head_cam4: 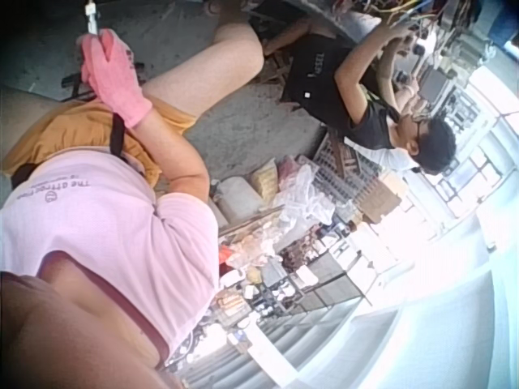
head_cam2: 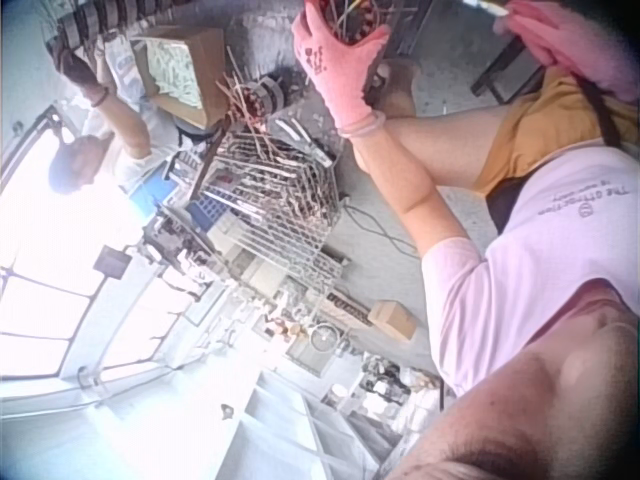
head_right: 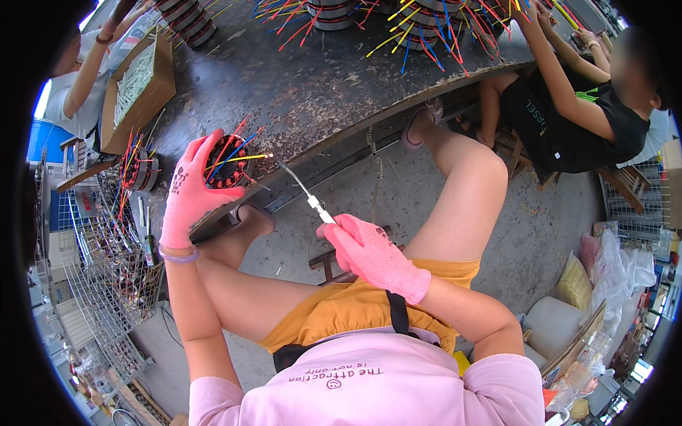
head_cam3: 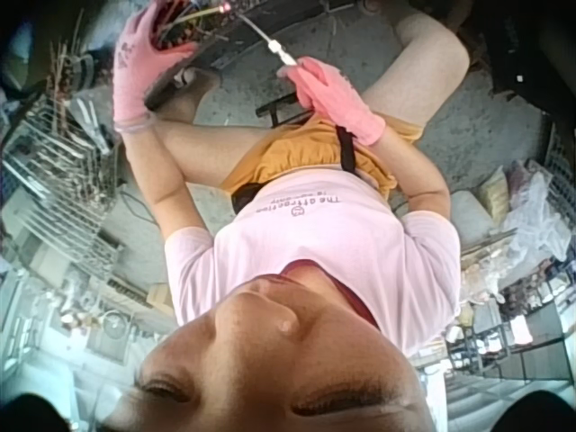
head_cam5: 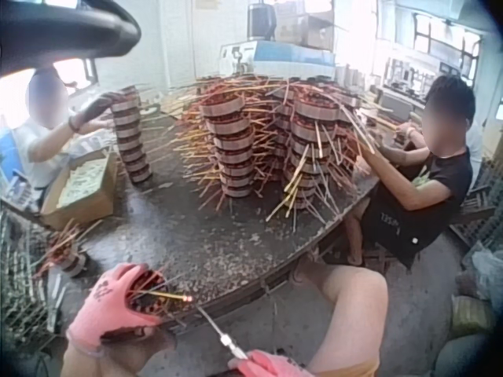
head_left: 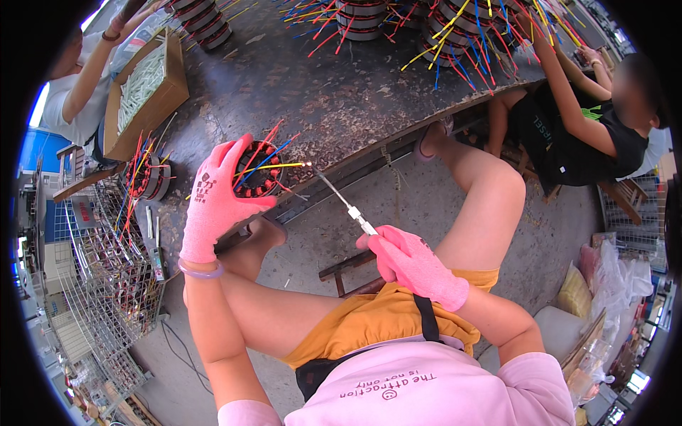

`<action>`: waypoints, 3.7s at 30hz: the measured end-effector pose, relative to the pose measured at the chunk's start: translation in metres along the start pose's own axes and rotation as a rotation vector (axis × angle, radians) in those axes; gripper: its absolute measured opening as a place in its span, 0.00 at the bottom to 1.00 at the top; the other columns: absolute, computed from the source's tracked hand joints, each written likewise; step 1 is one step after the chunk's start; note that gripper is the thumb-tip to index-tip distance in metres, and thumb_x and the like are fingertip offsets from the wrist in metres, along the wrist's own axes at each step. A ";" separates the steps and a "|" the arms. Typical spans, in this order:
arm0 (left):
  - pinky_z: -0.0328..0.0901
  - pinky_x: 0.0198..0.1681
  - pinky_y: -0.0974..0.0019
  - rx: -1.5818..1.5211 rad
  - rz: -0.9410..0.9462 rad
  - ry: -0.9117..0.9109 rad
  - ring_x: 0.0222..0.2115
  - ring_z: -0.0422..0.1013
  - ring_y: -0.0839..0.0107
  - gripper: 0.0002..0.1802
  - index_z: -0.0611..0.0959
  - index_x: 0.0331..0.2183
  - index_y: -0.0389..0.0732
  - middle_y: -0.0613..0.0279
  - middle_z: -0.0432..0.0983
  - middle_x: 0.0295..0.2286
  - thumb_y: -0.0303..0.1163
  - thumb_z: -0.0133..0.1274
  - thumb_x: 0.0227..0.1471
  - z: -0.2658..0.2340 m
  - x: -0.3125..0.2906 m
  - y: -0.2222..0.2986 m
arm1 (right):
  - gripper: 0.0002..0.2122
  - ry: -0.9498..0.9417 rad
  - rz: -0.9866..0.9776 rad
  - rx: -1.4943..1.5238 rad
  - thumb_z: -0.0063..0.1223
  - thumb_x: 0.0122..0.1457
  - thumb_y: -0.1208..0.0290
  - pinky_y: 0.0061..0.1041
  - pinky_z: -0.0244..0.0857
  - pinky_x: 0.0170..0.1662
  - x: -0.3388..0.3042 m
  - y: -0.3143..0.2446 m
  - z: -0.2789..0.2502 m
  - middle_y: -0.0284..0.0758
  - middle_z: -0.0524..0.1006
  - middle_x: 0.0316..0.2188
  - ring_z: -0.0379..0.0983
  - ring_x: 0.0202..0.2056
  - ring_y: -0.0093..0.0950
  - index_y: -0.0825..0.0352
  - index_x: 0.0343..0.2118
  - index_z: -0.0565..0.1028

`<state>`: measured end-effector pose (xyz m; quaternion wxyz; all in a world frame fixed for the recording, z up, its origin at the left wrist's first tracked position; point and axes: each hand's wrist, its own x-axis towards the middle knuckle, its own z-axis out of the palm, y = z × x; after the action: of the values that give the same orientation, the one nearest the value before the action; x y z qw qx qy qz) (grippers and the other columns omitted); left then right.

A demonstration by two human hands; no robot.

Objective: The person holds a metal stator and uses a lighter to heat the insulation at the ends of colored wires, then uses a small metal tool to press or adjust the wires.

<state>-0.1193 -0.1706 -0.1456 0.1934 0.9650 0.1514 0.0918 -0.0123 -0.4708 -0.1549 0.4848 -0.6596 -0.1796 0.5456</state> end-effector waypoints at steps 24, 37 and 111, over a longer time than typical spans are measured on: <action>0.64 0.55 0.57 0.007 -0.002 0.006 0.50 0.69 0.49 0.51 0.71 0.57 0.35 0.47 0.70 0.50 0.34 0.70 0.26 0.002 -0.001 -0.003 | 0.17 0.008 0.052 0.082 0.42 0.68 0.57 0.18 0.50 0.19 0.003 0.004 0.001 0.27 0.67 0.16 0.56 0.15 0.14 0.67 0.44 0.74; 0.64 0.55 0.57 0.016 -0.015 0.002 0.50 0.69 0.49 0.51 0.71 0.57 0.36 0.47 0.70 0.51 0.33 0.70 0.26 0.003 -0.001 -0.003 | 0.17 0.010 0.040 0.041 0.42 0.68 0.58 0.19 0.55 0.22 0.002 -0.001 0.000 0.28 0.67 0.17 0.59 0.17 0.16 0.69 0.43 0.74; 0.56 0.61 0.50 -0.031 0.028 -0.011 0.54 0.64 0.47 0.52 0.71 0.58 0.39 0.50 0.68 0.53 0.37 0.72 0.28 0.004 -0.001 -0.007 | 0.17 0.021 0.094 0.076 0.42 0.67 0.58 0.20 0.56 0.23 0.000 0.000 -0.001 0.29 0.68 0.18 0.62 0.19 0.17 0.69 0.43 0.74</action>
<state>-0.1214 -0.1659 -0.1519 0.2079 0.9644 0.1354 0.0916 -0.0111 -0.4709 -0.1550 0.4853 -0.6539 -0.1224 0.5674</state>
